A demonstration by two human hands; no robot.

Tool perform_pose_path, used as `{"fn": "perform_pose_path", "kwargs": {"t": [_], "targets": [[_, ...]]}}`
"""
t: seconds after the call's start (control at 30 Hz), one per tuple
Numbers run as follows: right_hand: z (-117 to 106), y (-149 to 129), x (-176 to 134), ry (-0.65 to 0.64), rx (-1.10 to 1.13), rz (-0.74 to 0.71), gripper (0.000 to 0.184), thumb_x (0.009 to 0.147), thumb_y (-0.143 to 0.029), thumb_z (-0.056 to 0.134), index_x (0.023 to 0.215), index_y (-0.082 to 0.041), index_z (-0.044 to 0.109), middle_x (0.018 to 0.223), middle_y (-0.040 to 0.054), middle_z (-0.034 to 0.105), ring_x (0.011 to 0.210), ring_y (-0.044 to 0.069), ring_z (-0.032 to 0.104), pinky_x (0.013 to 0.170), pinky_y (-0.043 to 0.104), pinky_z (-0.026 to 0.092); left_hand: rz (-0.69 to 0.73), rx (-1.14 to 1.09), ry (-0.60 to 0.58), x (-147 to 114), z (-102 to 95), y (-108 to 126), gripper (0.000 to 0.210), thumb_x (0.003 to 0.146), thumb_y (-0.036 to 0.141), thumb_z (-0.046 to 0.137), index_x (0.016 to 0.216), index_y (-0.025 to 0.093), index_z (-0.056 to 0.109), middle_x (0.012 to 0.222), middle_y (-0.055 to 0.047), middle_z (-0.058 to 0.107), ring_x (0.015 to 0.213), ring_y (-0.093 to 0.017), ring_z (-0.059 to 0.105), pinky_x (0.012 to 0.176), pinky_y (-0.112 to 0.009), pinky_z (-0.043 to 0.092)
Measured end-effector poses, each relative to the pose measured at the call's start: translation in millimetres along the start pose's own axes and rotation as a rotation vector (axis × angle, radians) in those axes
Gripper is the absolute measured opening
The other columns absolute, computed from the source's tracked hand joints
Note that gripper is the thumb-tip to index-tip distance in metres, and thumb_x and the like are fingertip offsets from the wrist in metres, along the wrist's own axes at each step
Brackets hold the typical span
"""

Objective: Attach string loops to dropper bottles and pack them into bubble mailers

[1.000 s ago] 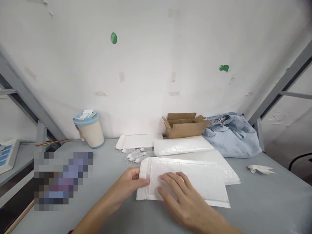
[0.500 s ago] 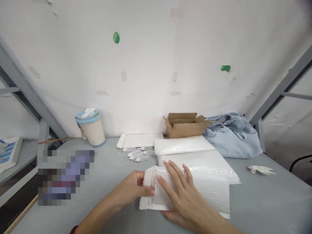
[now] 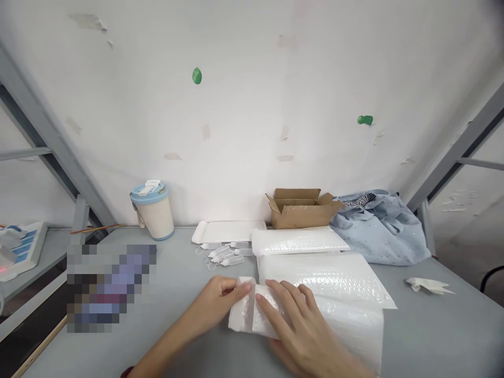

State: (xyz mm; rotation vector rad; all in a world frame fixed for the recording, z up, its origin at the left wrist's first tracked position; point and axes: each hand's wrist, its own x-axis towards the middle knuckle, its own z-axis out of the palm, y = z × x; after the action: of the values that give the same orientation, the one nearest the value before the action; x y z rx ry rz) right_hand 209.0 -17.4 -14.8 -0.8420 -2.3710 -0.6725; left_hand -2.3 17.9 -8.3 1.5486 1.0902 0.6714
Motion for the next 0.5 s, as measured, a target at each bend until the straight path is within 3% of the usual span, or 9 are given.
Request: {"fn": "perform_pose_path", "kwargs": {"t": [0.07, 0.13, 0.2, 0.27, 0.37, 0.5], "targets": [[-1, 2, 0, 0.013, -0.014, 0.018, 0.041, 0.080, -0.013, 0.045, 0.120, -0.013, 0.054, 0.114, 0.0162, 0.062, 0.101, 0.031, 0.052, 0.079, 0.046, 0.038, 0.085, 0.263, 0.150, 1, -10.9, -3, 0.046, 0.092, 0.048, 0.035, 0.066, 0.016, 0.056, 0.063, 0.001, 0.052, 0.060, -0.014, 0.047, 0.058, -0.025, 0.038], [-1, 4, 0, 0.026, -0.017, 0.035, 0.042, 0.079, -0.010, 0.045, 0.119, -0.012, 0.054, 0.114, 0.0163, 0.061, 0.101, 0.031, 0.052, 0.080, 0.046, 0.037, 0.187, 0.565, 0.338, 4, -22.6, -10, 0.033, 0.093, 0.039, 0.037, 0.091, 0.018, 0.062, 0.091, -0.005, 0.063, 0.085, -0.021, 0.054, 0.075, -0.032, 0.044], [-1, 5, 1, 0.030, -0.022, 0.054, 0.043, 0.078, -0.009, 0.044, 0.120, -0.011, 0.053, 0.114, 0.0165, 0.061, 0.100, 0.031, 0.052, 0.079, 0.045, 0.037, 0.286, 0.816, 0.425, 8, -31.9, -20, 0.029, 0.090, 0.030, 0.044, 0.114, 0.020, 0.057, 0.117, -0.008, 0.059, 0.107, -0.026, 0.048, 0.087, -0.039, 0.042], [-1, 5, 2, 0.030, -0.037, 0.071, 0.043, 0.078, -0.008, 0.044, 0.120, -0.011, 0.053, 0.114, 0.0165, 0.061, 0.100, 0.031, 0.052, 0.079, 0.045, 0.037, 0.350, 0.960, 0.384, 12, -36.0, -28, 0.034, 0.088, 0.020, 0.045, 0.120, 0.020, 0.053, 0.119, -0.008, 0.059, 0.108, -0.026, 0.047, 0.088, -0.040, 0.043], [0, 4, 2, 0.034, -0.058, 0.087, 0.045, 0.076, -0.007, 0.043, 0.120, -0.011, 0.053, 0.115, 0.0165, 0.060, 0.100, 0.031, 0.051, 0.079, 0.045, 0.037, 0.365, 1.027, 0.315, 16, -31.5, -34, 0.033, 0.085, 0.013, 0.045, 0.115, 0.020, 0.056, 0.104, -0.007, 0.064, 0.098, -0.025, 0.051, 0.084, -0.039, 0.045], [0, 3, 2, 0.009, -0.060, 0.123, 0.047, 0.076, -0.008, 0.045, 0.122, -0.011, 0.051, 0.117, 0.0172, 0.059, 0.101, 0.031, 0.051, 0.079, 0.045, 0.037, 0.318, 0.874, 0.283, 14, -22.6, -27, 0.020, 0.084, 0.019, 0.048, 0.098, 0.019, 0.062, 0.089, -0.006, 0.063, 0.090, -0.024, 0.053, 0.079, -0.038, 0.046]]}}
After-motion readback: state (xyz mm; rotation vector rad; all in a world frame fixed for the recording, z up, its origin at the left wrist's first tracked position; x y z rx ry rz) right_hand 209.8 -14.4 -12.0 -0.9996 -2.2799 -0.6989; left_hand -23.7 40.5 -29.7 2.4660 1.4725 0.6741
